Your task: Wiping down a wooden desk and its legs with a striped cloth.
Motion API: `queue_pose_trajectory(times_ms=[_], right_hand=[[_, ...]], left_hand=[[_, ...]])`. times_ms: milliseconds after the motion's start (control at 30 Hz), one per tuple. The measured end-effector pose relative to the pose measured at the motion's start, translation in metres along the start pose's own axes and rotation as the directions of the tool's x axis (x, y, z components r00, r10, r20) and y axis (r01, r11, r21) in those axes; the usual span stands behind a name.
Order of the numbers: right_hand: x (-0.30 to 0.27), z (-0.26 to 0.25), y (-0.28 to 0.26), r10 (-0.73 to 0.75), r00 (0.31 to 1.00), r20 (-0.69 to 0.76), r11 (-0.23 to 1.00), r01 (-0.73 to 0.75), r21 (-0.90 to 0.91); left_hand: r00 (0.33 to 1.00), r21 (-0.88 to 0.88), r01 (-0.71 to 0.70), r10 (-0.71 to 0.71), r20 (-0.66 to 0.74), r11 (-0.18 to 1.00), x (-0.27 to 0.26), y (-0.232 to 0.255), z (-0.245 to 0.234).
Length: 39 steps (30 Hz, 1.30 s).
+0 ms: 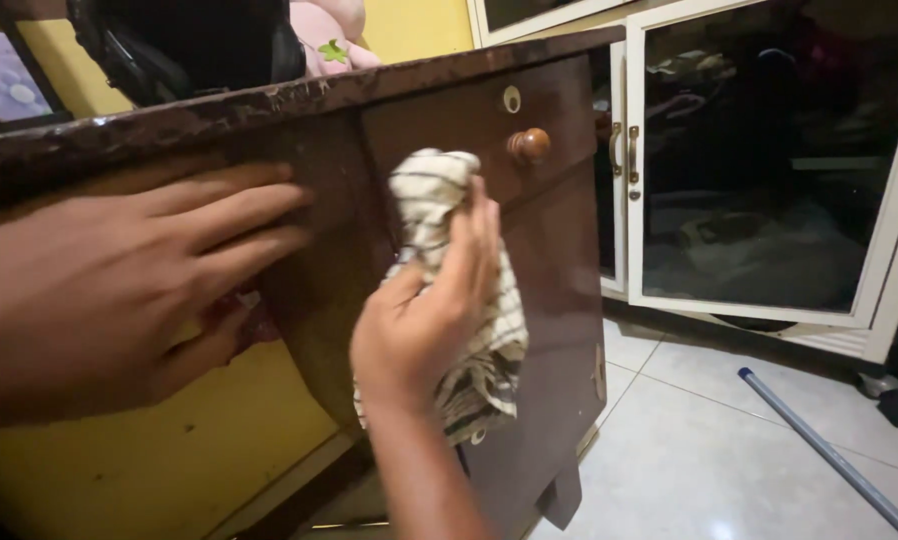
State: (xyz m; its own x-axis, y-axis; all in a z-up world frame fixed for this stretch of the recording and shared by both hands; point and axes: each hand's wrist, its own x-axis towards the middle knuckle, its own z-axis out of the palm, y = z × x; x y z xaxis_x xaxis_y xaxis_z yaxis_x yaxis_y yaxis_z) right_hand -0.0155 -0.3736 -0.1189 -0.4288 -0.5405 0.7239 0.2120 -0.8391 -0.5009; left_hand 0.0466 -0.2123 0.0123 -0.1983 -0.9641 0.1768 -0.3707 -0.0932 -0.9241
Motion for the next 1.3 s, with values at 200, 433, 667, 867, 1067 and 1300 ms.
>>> queue_pose_trajectory(times_ms=[200,433,667,867,1067,1300], right_hand=[[-0.015,-0.001,-0.005,0.047,0.995,0.09,0.99,-0.058,0.128],[-0.014,-0.002,0.014,0.654,0.746,0.129,0.742,-0.665,0.087],[-0.036,0.002,0.035,0.241,0.97,0.005,0.969,-0.241,-0.063],[-0.021,-0.002,0.033,0.605,0.796,0.019,0.796,-0.603,-0.057],[-0.023,0.001,0.038,0.559,0.828,0.054,0.826,-0.561,0.055],[0.0,-0.014,0.014,0.631,0.76,0.156,0.775,-0.613,-0.152]], left_hand=[[0.996,-0.17,-0.019,0.004,-0.087,0.985,0.034,0.007,0.001],[0.993,-0.36,-0.044,0.002,-0.118,0.932,0.049,0.017,0.013],[0.878,-0.33,-0.356,0.191,-0.44,0.875,0.064,0.024,0.038],[0.791,-0.331,-0.458,0.209,-0.575,0.825,0.057,0.021,0.029],[0.928,-0.318,-0.312,0.216,-0.303,0.895,0.056,0.023,0.023],[0.965,-0.255,-0.204,0.151,-0.213,0.945,0.062,0.034,0.011]])
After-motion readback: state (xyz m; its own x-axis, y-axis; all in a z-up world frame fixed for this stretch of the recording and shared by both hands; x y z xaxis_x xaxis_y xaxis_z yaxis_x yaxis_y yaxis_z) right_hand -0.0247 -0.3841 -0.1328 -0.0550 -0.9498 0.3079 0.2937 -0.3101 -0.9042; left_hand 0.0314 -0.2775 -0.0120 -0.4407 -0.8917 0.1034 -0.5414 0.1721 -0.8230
